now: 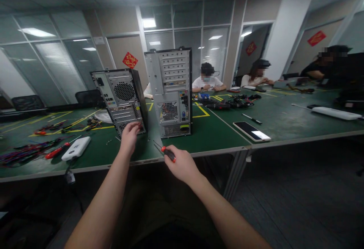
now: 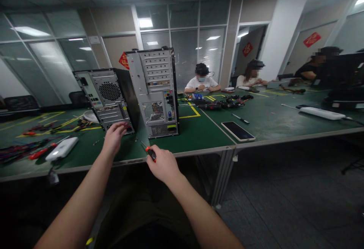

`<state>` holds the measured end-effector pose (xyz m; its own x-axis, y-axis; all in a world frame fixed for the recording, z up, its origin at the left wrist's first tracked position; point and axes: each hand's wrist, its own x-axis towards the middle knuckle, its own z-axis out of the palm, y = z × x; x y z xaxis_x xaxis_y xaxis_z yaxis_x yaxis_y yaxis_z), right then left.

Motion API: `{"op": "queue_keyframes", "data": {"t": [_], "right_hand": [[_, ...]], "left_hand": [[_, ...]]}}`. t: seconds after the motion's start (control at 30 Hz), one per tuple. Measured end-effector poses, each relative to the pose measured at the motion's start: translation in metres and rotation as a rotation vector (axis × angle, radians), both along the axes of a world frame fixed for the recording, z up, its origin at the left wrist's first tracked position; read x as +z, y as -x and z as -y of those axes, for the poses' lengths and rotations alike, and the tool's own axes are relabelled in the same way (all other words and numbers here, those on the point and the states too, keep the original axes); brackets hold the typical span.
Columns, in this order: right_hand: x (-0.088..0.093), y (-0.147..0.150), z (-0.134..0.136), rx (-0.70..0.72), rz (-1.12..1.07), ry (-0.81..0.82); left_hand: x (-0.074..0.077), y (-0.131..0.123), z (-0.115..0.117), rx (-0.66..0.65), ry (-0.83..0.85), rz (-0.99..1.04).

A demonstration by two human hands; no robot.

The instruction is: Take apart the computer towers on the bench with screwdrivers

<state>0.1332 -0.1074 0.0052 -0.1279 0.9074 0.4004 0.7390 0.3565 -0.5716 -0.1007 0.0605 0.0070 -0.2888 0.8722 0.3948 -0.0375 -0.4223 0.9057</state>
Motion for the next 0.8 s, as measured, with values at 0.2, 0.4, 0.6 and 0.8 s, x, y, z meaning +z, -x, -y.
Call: {"op": "queue_keyframes", "data": {"t": [0.2, 0.4, 0.6, 0.8], "right_hand": [[-0.006, 0.020, -0.007, -0.005, 0.032, -0.023], [-0.010, 0.030, -0.010, -0.021, 0.033, -0.019], [-0.014, 0.031, -0.012, -0.037, 0.026, -0.014], [-0.006, 0.022, -0.005, -0.001, -0.095, 0.005]], "left_hand": [[-0.037, 0.006, 0.009, 0.067, 0.077, -0.112], [-0.043, 0.007, 0.006, 0.056, 0.065, -0.087], [-0.042, 0.005, 0.008, 0.051, 0.073, -0.072], [-0.036, 0.004, 0.016, 0.044, 0.058, -0.106]]}}
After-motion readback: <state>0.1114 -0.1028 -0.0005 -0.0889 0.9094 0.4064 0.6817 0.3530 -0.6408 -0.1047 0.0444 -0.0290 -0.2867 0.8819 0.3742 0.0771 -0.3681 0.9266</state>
